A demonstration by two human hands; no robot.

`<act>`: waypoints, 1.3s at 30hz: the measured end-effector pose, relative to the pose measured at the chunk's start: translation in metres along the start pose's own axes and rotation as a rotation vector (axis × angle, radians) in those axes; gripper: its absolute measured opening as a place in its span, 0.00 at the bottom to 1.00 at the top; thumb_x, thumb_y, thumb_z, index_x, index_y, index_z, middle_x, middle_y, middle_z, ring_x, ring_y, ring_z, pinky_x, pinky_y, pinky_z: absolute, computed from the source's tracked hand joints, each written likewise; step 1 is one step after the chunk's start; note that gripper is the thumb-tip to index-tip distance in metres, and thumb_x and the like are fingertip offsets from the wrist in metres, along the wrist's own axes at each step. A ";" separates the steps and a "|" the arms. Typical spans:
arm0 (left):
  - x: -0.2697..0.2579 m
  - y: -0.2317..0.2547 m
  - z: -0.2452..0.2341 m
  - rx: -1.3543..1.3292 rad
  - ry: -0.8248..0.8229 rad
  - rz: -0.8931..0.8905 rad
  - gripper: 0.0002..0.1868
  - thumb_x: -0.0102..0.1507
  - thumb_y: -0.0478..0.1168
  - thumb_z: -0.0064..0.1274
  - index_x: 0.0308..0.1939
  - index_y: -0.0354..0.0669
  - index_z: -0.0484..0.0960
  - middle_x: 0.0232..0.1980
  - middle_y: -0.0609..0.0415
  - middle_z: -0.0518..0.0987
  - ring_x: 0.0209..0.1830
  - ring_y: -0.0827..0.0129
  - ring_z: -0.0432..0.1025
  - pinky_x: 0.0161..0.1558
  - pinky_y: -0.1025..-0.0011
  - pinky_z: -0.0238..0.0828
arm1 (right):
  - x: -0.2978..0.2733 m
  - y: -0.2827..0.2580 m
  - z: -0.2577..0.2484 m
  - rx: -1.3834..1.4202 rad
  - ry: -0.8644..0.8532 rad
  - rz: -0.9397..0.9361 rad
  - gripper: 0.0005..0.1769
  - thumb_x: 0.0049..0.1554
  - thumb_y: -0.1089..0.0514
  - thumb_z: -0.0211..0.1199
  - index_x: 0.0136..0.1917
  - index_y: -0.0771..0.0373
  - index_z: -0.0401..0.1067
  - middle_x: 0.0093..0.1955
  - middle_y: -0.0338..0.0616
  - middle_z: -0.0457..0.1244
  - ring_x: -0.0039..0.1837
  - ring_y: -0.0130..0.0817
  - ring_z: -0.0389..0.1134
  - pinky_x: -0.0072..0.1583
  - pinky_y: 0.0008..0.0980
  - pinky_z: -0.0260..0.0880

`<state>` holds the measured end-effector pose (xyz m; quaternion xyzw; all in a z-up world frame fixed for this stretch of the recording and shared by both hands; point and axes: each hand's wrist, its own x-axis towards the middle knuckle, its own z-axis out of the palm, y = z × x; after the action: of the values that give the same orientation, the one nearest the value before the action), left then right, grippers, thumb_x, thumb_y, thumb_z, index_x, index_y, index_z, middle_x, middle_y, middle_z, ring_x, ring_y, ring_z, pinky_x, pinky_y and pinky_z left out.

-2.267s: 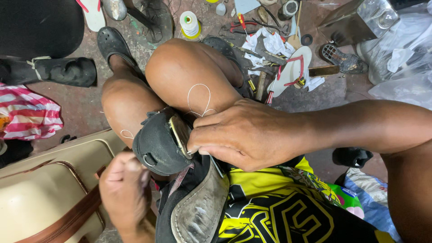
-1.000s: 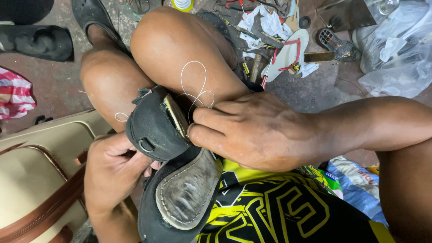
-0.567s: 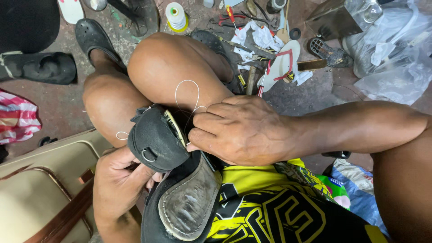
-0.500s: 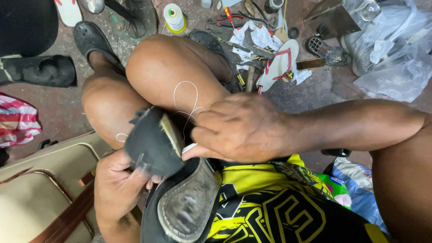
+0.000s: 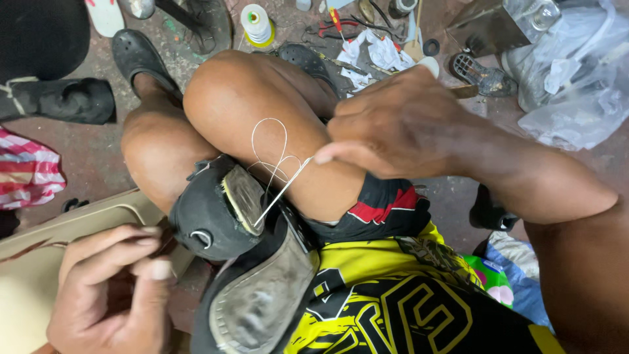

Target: The person sits on the floor and sews a black shoe using a needle and white thread. They hold the shoe in their left hand and repeatedly push the needle through the sole and upper, pulling the thread tight to secure the repair.

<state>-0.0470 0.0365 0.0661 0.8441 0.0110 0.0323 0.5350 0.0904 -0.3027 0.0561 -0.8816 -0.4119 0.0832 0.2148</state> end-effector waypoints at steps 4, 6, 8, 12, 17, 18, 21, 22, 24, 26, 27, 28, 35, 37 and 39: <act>0.019 0.034 0.005 0.263 -0.161 0.145 0.16 0.53 0.30 0.69 0.43 0.33 0.82 0.48 0.43 0.80 0.39 0.72 0.75 0.38 0.77 0.73 | -0.006 -0.006 -0.005 0.103 0.014 0.003 0.22 0.59 0.42 0.65 0.34 0.59 0.70 0.31 0.41 0.61 0.35 0.43 0.68 0.36 0.44 0.63; 0.029 0.055 0.021 0.255 -0.177 0.127 0.19 0.52 0.34 0.74 0.43 0.36 0.84 0.48 0.47 0.82 0.32 0.79 0.72 0.31 0.82 0.69 | -0.006 -0.010 -0.001 0.166 0.045 -0.036 0.20 0.59 0.43 0.65 0.35 0.59 0.70 0.32 0.42 0.61 0.34 0.44 0.67 0.36 0.43 0.63; 0.045 0.072 0.025 0.424 -0.297 0.275 0.20 0.51 0.41 0.75 0.42 0.41 0.84 0.46 0.51 0.81 0.37 0.74 0.77 0.39 0.75 0.74 | -0.007 -0.014 0.000 0.190 0.079 -0.059 0.23 0.60 0.42 0.65 0.34 0.60 0.68 0.32 0.44 0.59 0.35 0.46 0.67 0.37 0.44 0.62; 0.062 0.102 0.035 0.611 -0.452 0.388 0.22 0.49 0.52 0.70 0.41 0.45 0.85 0.44 0.57 0.80 0.36 0.67 0.78 0.34 0.70 0.73 | -0.005 -0.020 -0.002 0.233 0.109 -0.082 0.23 0.61 0.43 0.65 0.34 0.61 0.67 0.32 0.44 0.59 0.35 0.47 0.66 0.36 0.45 0.61; 0.077 0.107 0.062 0.775 -0.482 0.428 0.20 0.56 0.57 0.67 0.39 0.47 0.86 0.38 0.56 0.78 0.36 0.63 0.78 0.29 0.65 0.70 | -0.002 -0.024 -0.003 0.245 0.108 -0.055 0.24 0.62 0.44 0.64 0.33 0.62 0.66 0.32 0.45 0.59 0.35 0.47 0.66 0.36 0.46 0.61; 0.078 0.106 0.065 0.800 -0.480 0.437 0.18 0.57 0.56 0.67 0.38 0.47 0.85 0.37 0.55 0.77 0.37 0.62 0.78 0.28 0.64 0.70 | -0.002 -0.025 -0.003 0.243 0.111 -0.047 0.25 0.62 0.43 0.64 0.33 0.62 0.66 0.32 0.46 0.59 0.35 0.48 0.66 0.36 0.46 0.60; 0.079 0.103 0.070 0.789 -0.399 0.438 0.10 0.60 0.45 0.65 0.38 0.45 0.85 0.38 0.55 0.79 0.37 0.60 0.78 0.31 0.63 0.72 | -0.002 -0.024 -0.003 0.225 0.115 -0.011 0.24 0.63 0.42 0.62 0.33 0.61 0.68 0.32 0.45 0.59 0.35 0.47 0.67 0.35 0.46 0.61; 0.080 0.102 0.068 0.755 -0.418 0.387 0.09 0.60 0.45 0.65 0.37 0.45 0.84 0.38 0.56 0.80 0.35 0.61 0.78 0.32 0.63 0.72 | -0.001 -0.023 -0.002 0.222 0.119 -0.012 0.24 0.63 0.42 0.62 0.34 0.61 0.69 0.33 0.44 0.60 0.36 0.46 0.68 0.35 0.46 0.61; 0.082 0.101 0.062 0.687 -0.457 0.285 0.10 0.59 0.44 0.66 0.35 0.44 0.83 0.38 0.57 0.81 0.33 0.63 0.78 0.33 0.64 0.73 | 0.000 -0.022 0.001 0.215 0.127 -0.012 0.22 0.64 0.42 0.61 0.37 0.60 0.72 0.34 0.42 0.62 0.37 0.46 0.69 0.36 0.45 0.62; 0.083 0.100 0.056 0.620 -0.425 0.273 0.09 0.59 0.40 0.65 0.35 0.42 0.81 0.40 0.56 0.81 0.35 0.64 0.78 0.35 0.66 0.74 | 0.002 -0.022 0.005 0.185 0.102 0.010 0.23 0.62 0.40 0.61 0.35 0.59 0.73 0.32 0.42 0.62 0.36 0.45 0.69 0.34 0.46 0.61; 0.083 0.099 0.053 0.587 -0.408 0.267 0.08 0.59 0.39 0.64 0.35 0.41 0.80 0.41 0.55 0.81 0.36 0.65 0.79 0.36 0.67 0.75 | 0.003 -0.022 0.006 0.168 0.090 0.020 0.24 0.61 0.39 0.62 0.34 0.59 0.73 0.31 0.42 0.62 0.36 0.45 0.69 0.33 0.46 0.61; 0.082 0.099 0.051 0.573 -0.417 0.228 0.09 0.59 0.39 0.65 0.36 0.41 0.81 0.41 0.56 0.81 0.34 0.68 0.78 0.35 0.69 0.74 | 0.003 -0.021 0.006 0.179 0.094 0.012 0.24 0.61 0.40 0.62 0.34 0.59 0.73 0.32 0.42 0.62 0.36 0.45 0.69 0.34 0.46 0.61; 0.077 0.102 0.061 0.739 -0.402 0.372 0.18 0.54 0.53 0.70 0.38 0.46 0.85 0.37 0.57 0.80 0.30 0.67 0.75 0.29 0.68 0.71 | 0.005 -0.023 0.002 0.228 0.112 0.011 0.23 0.62 0.42 0.62 0.35 0.60 0.73 0.31 0.42 0.62 0.34 0.45 0.68 0.33 0.45 0.60; 0.079 0.104 0.068 0.828 -0.357 0.491 0.18 0.54 0.52 0.69 0.38 0.45 0.85 0.37 0.55 0.80 0.35 0.63 0.78 0.29 0.66 0.71 | 0.006 -0.024 0.001 0.217 0.120 0.024 0.23 0.62 0.42 0.62 0.34 0.60 0.73 0.31 0.42 0.62 0.34 0.45 0.68 0.32 0.46 0.60; 0.081 0.105 0.073 0.931 -0.345 0.518 0.18 0.54 0.53 0.69 0.38 0.45 0.86 0.37 0.56 0.80 0.36 0.64 0.79 0.27 0.66 0.70 | 0.006 -0.025 0.002 0.224 0.139 0.034 0.23 0.62 0.42 0.63 0.33 0.60 0.73 0.31 0.42 0.63 0.34 0.45 0.67 0.33 0.46 0.60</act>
<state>0.0371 -0.0698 0.1335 0.9594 -0.2715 0.0157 0.0746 0.0764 -0.2836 0.0656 -0.8626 -0.3691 0.0712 0.3385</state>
